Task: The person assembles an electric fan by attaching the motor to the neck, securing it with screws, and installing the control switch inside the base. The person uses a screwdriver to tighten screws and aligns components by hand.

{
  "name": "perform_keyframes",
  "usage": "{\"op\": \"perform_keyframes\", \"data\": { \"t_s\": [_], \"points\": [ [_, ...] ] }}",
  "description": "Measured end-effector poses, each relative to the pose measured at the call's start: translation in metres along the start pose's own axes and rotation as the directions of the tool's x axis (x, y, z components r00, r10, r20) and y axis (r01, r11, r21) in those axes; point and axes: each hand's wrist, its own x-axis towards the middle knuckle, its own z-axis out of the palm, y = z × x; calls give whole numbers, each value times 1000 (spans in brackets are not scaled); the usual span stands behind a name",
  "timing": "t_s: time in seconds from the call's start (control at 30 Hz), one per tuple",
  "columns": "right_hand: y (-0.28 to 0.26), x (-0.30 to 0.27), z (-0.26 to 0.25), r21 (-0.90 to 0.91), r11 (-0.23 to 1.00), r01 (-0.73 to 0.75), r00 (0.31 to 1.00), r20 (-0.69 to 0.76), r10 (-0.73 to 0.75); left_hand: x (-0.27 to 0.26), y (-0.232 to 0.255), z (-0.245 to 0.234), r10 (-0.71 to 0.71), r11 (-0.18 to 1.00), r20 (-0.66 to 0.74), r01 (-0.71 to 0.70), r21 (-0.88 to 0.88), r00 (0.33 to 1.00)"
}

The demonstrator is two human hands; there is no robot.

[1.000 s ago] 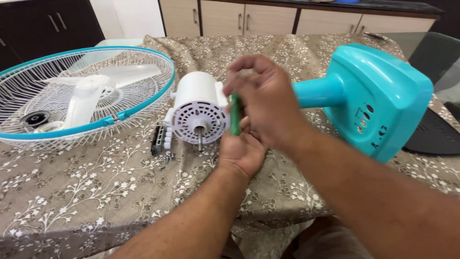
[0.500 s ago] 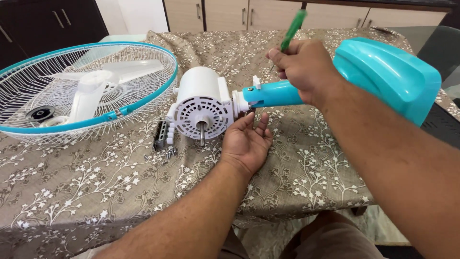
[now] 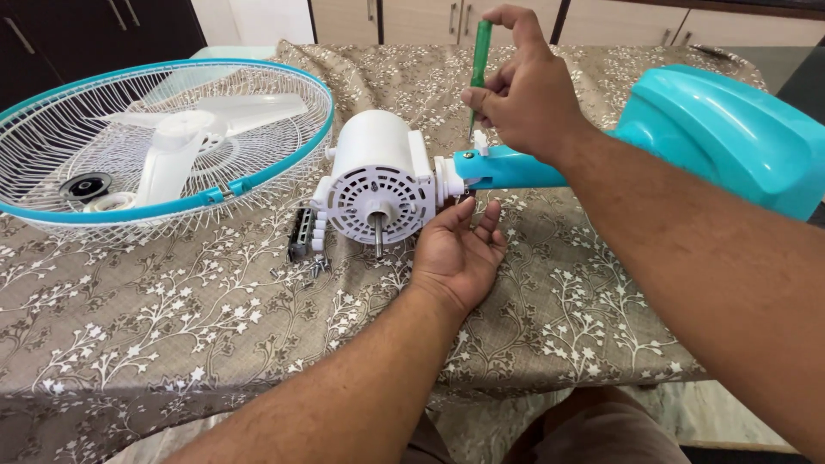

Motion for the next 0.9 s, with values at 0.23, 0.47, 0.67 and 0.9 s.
{"op": "perform_keyframes", "data": {
  "t_s": [0.23, 0.47, 0.67, 0.9],
  "points": [
    [2, 2, 5, -256, 964, 64, 998, 4, -65, -2, 0, 1, -2, 1000, 4, 2, 1, 1000],
    [7, 0, 6, -266, 961, 70, 997, -6, -74, -2, 0, 3, 7, 1000, -11, -7, 9, 1000],
    [8, 0, 6, -305, 948, 94, 995, 17, -94, -2, 0, 3, 9, 1000, -2, -9, 4, 1000],
    [4, 0, 4, -305, 947, 96, 995, 22, -94, -4, 1, 5, 13, 1000, 0, -13, 9, 1000]
  ]
}}
